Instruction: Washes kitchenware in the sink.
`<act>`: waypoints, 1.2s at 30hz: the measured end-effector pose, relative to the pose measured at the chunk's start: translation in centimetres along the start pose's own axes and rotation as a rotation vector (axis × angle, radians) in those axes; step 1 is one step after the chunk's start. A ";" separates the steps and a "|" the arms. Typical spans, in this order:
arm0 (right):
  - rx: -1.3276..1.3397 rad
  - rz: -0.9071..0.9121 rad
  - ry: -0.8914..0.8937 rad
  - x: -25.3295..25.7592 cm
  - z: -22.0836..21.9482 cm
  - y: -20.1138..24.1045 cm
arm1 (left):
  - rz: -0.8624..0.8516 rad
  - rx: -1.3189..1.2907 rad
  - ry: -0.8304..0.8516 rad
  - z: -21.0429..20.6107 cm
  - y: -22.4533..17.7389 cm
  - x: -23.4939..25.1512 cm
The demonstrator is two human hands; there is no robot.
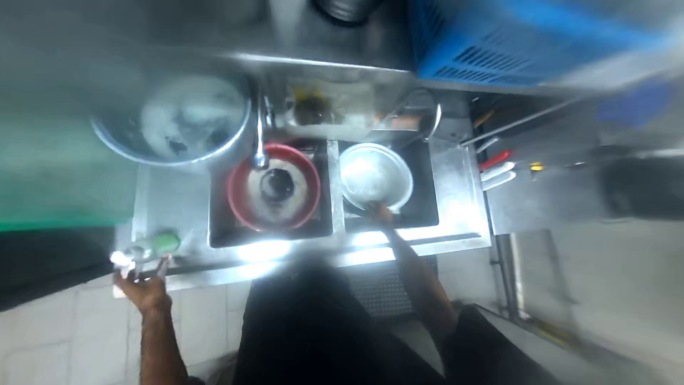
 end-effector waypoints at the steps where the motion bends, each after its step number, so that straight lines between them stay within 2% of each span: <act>1: 0.294 0.010 -0.013 -0.9 -0.2 1.4 | -0.052 -0.005 -0.007 -0.4 0.0 1.4; 2: 0.566 -0.012 0.000 -2.0 -0.2 3.0 | -0.094 0.000 -0.007 -0.9 0.1 2.4; 4: 0.881 -0.060 0.057 -3.5 0.4 6.6 | -0.101 0.036 -0.007 -2.1 0.6 4.0; 6: 0.917 0.019 0.081 -4.8 2.1 9.3 | -0.081 -0.014 0.008 -3.3 1.3 5.1; 8: 1.010 0.152 0.072 -5.3 4.4 12.6 | -0.052 -0.152 0.111 -4.7 1.2 6.0; 11: 1.353 0.171 0.054 -4.4 9.4 22.4 | -0.155 0.214 0.275 -7.2 -1.2 5.4; 12: 1.397 0.158 0.044 -4.2 10.9 24.6 | -0.206 0.248 0.357 -8.6 -2.4 4.4; 14: 1.304 0.175 -0.006 -4.0 12.3 27.1 | -0.245 0.269 0.534 -11.5 -5.5 0.9; 16: 1.046 0.374 -0.053 -4.8 11.2 27.9 | -0.270 0.243 0.704 -14.6 -8.6 -3.2; 17: 0.887 0.500 -0.005 -5.7 9.7 28.1 | -0.277 0.214 0.778 -16.1 -10.0 -5.2; 19: 0.563 0.601 0.252 -8.0 4.9 27.7 | -0.293 0.196 0.879 -18.6 -12.2 -8.9; 21: 0.431 0.713 0.500 -9.2 -1.5 24.8 | -0.299 0.233 0.992 -21.0 -14.0 -12.6; 22: 0.421 0.747 0.567 -10.2 -3.0 23.9 | -0.304 0.258 1.050 -21.9 -14.7 -14.0; 23: 0.434 0.718 0.577 -10.9 -3.4 22.9 | -0.309 0.280 1.101 -22.7 -15.0 -15.1; 25: 0.412 0.661 0.484 -11.2 -2.2 20.7 | -0.326 0.293 1.177 -24.1 -15.2 -16.4; 29: 0.349 0.784 0.554 -11.1 -0.5 16.9 | -0.358 0.360 1.342 -27.3 -15.4 -19.9; 31: 0.391 0.764 0.487 -10.1 0.4 15.6 | -0.413 0.410 1.402 -29.3 -15.9 -21.4; 33: 0.543 0.677 0.310 -8.0 2.7 13.4 | -0.390 0.323 1.452 -30.8 -17.3 -21.6; 36: 0.724 0.422 -0.206 -2.1 7.8 9.6 | -0.309 0.136 1.441 -30.0 -20.5 -18.8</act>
Point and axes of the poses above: each hand's wrist, its own x-axis towards the middle knuckle, its own z-axis out of the back of the hand, y = z × x, the point moved 4 cm from there along x, towards the middle knuckle, and after that the axes turned 2 degrees about x, right-handed, at the moved point
